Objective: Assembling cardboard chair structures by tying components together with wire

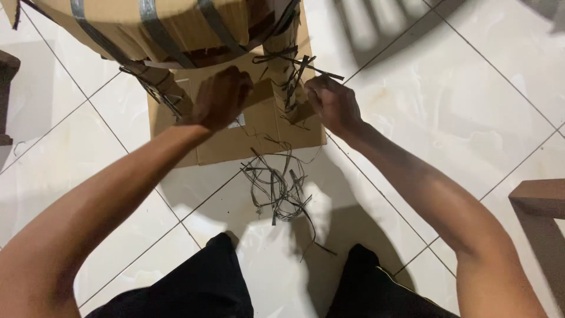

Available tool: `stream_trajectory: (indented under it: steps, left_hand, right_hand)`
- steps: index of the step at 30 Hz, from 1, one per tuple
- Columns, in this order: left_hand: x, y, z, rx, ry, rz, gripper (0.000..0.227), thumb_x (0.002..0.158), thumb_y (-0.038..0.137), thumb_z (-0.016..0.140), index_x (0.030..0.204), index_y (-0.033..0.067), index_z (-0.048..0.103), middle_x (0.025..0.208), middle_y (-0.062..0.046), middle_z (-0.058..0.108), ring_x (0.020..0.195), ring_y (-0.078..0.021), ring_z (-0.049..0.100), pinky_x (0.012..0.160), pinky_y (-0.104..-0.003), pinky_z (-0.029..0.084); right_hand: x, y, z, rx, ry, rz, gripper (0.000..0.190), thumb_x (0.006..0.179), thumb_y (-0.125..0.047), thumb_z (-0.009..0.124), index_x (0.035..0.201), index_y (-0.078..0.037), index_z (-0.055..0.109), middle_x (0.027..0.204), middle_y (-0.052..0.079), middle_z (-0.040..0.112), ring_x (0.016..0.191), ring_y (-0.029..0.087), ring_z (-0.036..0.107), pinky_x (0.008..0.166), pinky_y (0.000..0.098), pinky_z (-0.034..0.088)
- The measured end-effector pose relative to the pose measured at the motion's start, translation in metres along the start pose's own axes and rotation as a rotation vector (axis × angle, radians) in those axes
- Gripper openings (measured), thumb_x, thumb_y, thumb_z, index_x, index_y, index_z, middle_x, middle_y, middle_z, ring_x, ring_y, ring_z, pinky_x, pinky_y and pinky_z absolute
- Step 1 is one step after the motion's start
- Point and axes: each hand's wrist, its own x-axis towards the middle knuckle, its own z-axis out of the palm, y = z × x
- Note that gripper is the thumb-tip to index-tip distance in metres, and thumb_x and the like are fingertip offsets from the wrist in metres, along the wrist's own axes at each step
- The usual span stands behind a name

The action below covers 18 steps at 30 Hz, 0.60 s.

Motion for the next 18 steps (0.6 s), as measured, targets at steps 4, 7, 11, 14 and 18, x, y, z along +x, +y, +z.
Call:
stream_trajectory:
  steps: [4, 7, 11, 14, 18]
  left_hand:
    - [-0.008, 0.036, -0.004, -0.090, 0.022, 0.017, 0.012, 0.101, 0.025, 0.061, 0.105, 0.0173, 0.070, 0.091, -0.007, 0.068, 0.074, -0.0339, 0.075, 0.059, -0.048, 0.060]
    - [-0.021, 0.056, -0.009, -0.148, 0.086, 0.018, 0.007, 0.098, 0.019, 0.065, 0.098, 0.0131, 0.069, 0.086, -0.008, 0.068, 0.071, -0.0336, 0.074, 0.056, -0.046, 0.059]
    - [-0.031, 0.047, -0.004, -0.163, 0.083, -0.016, 0.008, 0.099, 0.019, 0.065, 0.097, 0.0135, 0.071, 0.082, -0.006, 0.069, 0.067, -0.0291, 0.073, 0.052, -0.039, 0.056]
    - [-0.036, 0.045, -0.014, -0.183, 0.097, -0.040, 0.007, 0.099, 0.018, 0.064, 0.099, 0.0141, 0.070, 0.087, -0.005, 0.068, 0.071, -0.0292, 0.073, 0.056, -0.042, 0.058]
    - [-0.038, 0.065, -0.036, -0.144, 0.100, -0.076, 0.008, 0.099, 0.018, 0.065, 0.101, 0.0149, 0.072, 0.089, -0.005, 0.070, 0.073, -0.0291, 0.075, 0.056, -0.040, 0.058]
  right_hand:
    - [-0.002, -0.001, 0.014, -0.065, 0.146, -0.236, 0.003, 0.102, -0.010, 0.067, 0.102, -0.008, 0.069, 0.101, 0.013, 0.068, 0.068, 0.030, 0.071, 0.053, 0.0404, 0.058]
    - [-0.012, 0.006, 0.034, -0.227, 0.161, -0.280, 0.007, 0.103, -0.010, 0.062, 0.099, -0.007, 0.066, 0.090, 0.012, 0.065, 0.062, 0.029, 0.069, 0.052, 0.0385, 0.059]
    - [-0.007, -0.003, 0.037, -0.094, 0.197, -0.261, 0.010, 0.103, -0.007, 0.059, 0.101, 0.002, 0.063, 0.077, 0.021, 0.062, 0.061, 0.038, 0.067, 0.048, 0.0401, 0.057]
    - [0.012, -0.044, 0.009, 0.246, 0.188, -0.220, 0.015, 0.106, -0.006, 0.054, 0.105, 0.004, 0.065, 0.091, 0.022, 0.069, 0.078, 0.045, 0.070, 0.057, 0.0424, 0.059]
    - [0.007, -0.030, 0.027, 0.283, 0.205, -0.134, 0.018, 0.107, -0.009, 0.052, 0.109, 0.004, 0.064, 0.099, 0.025, 0.070, 0.089, 0.043, 0.071, 0.068, 0.0418, 0.059]
